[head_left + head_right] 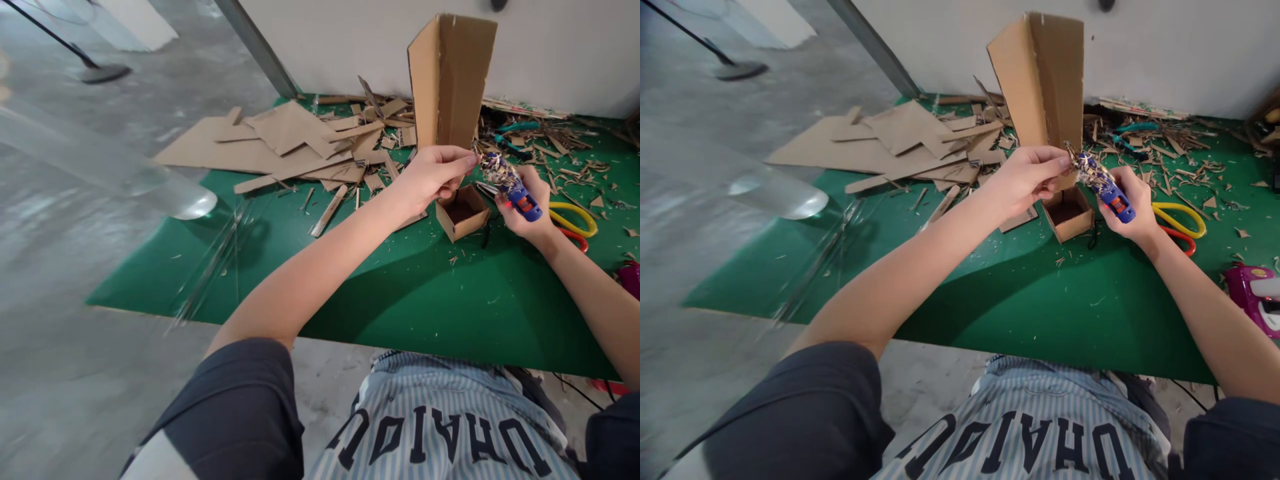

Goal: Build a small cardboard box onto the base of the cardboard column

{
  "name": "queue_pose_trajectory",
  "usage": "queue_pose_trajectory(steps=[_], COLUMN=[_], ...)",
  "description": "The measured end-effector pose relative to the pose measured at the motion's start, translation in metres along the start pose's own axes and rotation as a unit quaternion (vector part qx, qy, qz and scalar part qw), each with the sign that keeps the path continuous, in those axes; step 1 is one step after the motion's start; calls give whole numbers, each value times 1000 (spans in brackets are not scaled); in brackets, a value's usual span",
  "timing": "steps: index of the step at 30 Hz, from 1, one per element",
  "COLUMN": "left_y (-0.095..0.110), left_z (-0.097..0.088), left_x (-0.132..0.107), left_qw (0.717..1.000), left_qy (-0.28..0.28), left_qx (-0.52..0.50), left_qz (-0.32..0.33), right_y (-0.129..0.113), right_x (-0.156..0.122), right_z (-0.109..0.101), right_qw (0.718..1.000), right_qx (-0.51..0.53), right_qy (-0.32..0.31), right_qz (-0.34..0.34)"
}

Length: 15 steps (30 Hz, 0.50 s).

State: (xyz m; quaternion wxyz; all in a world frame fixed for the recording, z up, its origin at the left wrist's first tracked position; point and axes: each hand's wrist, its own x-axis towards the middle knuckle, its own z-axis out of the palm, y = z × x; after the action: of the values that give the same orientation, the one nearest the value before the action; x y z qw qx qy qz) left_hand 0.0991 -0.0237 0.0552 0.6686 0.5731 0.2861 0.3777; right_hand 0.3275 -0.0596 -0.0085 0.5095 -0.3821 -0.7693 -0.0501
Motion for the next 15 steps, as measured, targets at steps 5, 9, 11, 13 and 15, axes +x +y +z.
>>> queue_pose_trajectory(steps=[5,9,11,13,15], left_y=[0,-1,-1,-1,0], left_z=[1,1,1,2,3], left_x=[0,0,0,0,-1], left_qw=[1000,1000,1000,1000,1000], left_qy=[5,7,8,9,11], left_qx=[0,1,3,3,-1], left_qz=[-7,6,9,8,7], right_y=[1,0,-1,-3,-3], right_x=[-1,-1,0,0,0], right_z=[2,2,2,1,1], right_qw=[1000,1000,1000,1000,1000], right_qx=[-4,0,0,-1,-3], right_qy=[-5,-1,-6,-9,-11], right_qz=[13,17,19,20,24])
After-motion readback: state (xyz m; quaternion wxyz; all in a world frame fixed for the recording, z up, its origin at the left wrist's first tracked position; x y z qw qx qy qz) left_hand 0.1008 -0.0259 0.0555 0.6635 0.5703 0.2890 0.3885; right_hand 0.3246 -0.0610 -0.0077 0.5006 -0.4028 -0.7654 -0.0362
